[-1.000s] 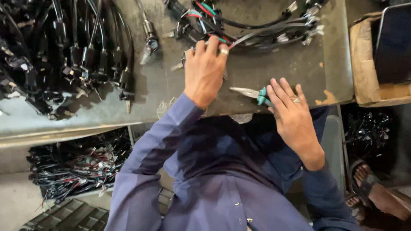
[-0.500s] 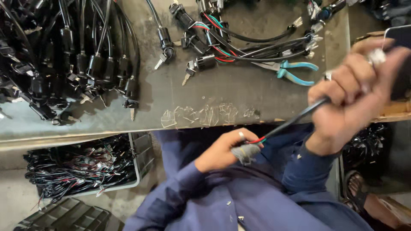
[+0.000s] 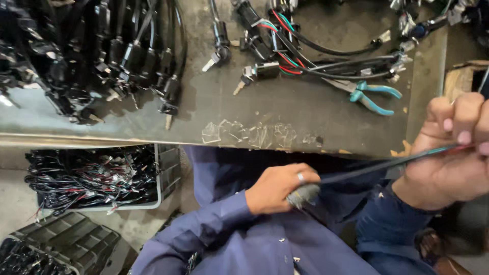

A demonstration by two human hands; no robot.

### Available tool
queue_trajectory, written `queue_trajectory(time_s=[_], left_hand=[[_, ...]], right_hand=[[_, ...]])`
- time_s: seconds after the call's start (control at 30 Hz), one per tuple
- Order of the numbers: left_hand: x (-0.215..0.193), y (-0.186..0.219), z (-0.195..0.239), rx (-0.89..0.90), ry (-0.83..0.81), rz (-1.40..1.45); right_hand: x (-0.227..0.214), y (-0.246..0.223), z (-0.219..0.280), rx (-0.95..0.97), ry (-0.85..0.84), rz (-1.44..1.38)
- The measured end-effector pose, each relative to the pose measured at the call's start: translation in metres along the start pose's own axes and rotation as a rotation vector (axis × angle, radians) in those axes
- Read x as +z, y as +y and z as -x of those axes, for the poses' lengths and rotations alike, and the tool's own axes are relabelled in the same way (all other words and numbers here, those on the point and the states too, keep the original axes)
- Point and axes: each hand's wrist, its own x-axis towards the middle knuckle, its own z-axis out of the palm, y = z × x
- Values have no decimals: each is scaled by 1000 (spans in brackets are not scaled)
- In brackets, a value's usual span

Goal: The person repeatedly strips the outer insulation from black wires using pliers, exposing the inner conductors. They handle each wire one at a time, cut the insulation, and place the processed wires on the table.

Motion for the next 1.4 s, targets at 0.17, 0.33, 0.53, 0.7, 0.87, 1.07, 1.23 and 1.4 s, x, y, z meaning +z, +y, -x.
queue_trajectory(time_s=[0.17,0.33,0.53,0.7,0.87,1.07,1.23,1.4], left_hand=[[19,-14,8,-57,190,287],[5,-10,-5,-175,199,461],[-13,-5,-12,-194,116,525],[-28,-15,-3,-278,-68,1370],[-4,-1,-5,12,366,459],[16,13,-20,92,437,-62],[19,12,-31,90,329,-57],[21,6,-23,202,320,-262]], right_hand=[[73,-9,1,-86,160,-248],[68,50,44,-11,-55,2],[0,71,73,206,-130,409],[-6,55,67,204,-243,332],[15,77,90,114,38,353],[16,84,101,313,312,535],[-23,74,97,349,122,431],[-18,81,91,473,93,130]])
